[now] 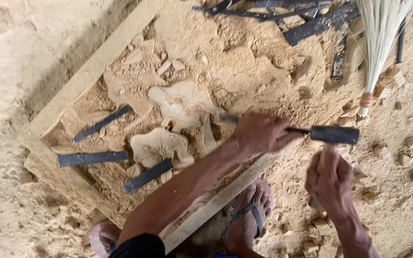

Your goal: The person carves a stone slab by hammering a chisel into the surface and occasionally brushing away the debris with a hand brush.

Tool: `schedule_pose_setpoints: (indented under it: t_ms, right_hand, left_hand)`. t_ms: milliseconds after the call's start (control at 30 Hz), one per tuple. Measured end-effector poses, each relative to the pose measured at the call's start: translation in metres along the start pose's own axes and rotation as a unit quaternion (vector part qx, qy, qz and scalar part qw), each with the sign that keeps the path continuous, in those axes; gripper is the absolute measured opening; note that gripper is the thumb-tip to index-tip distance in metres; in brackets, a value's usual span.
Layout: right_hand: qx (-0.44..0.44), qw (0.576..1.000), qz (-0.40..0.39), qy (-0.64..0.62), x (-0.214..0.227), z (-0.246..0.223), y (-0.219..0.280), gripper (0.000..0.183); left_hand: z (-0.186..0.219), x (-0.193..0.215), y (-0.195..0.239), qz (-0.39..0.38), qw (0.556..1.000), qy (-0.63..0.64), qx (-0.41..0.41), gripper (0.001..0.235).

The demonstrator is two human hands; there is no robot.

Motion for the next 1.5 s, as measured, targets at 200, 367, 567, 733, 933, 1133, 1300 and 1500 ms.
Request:
schedule_pose_setpoints:
  t_ms: [200,367,567,733,933,1133,1300,1500]
  right_hand:
    - [-0.072,0.983,0.158,-0.063,0.019,0.009,0.031,0.055]
    - [-0.097,0.977,0.166,-0.098,0.011,0.039,0.044,0.056]
    - [-0.014,0.955,0.244,-0.167,0.004,0.019,0.04,0.053]
    - [-0.001,0.977,0.192,-0.095,-0.017,0.031,0.019,0.066]
    - [0.031,0.939,0.289,-0.183,-0.016,0.007,0.028,0.053]
    - [0.106,0.978,0.128,-0.127,-0.026,-0.002,0.016,0.048]
    - [0.057,0.989,0.098,-0.1,-0.03,0.028,0.014,0.054]
    - [0.054,0.946,0.274,-0.167,0.003,-0.003,0.01,0.054]
  left_hand:
    - [0.038,0.018,-0.015,0.027,0.994,0.072,-0.073,0.066]
    - [0.026,-0.003,-0.012,0.214,0.951,0.078,-0.211,0.07]
    - [0.009,0.009,-0.008,0.092,0.991,0.036,-0.088,0.053]
    - [0.004,0.016,-0.009,0.023,0.986,0.121,-0.114,0.063]
    - [0.006,0.018,0.003,0.147,0.979,0.02,-0.142,0.05]
    - [0.011,0.038,0.004,0.185,0.975,-0.019,-0.117,0.055]
    - [0.006,0.034,0.004,0.16,0.98,-0.01,-0.114,0.049]
    - [0.005,0.028,0.004,0.158,0.977,0.002,-0.143,0.051]
Point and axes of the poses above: each hand's wrist, its own y-axis away from the middle knuckle, its own x-axis out of the back of the hand, z = x × y, the point moved 9 cm from there along -y, towards the middle knuckle, and after that the axes turned 2 degrees about z, right-handed, at the moved point
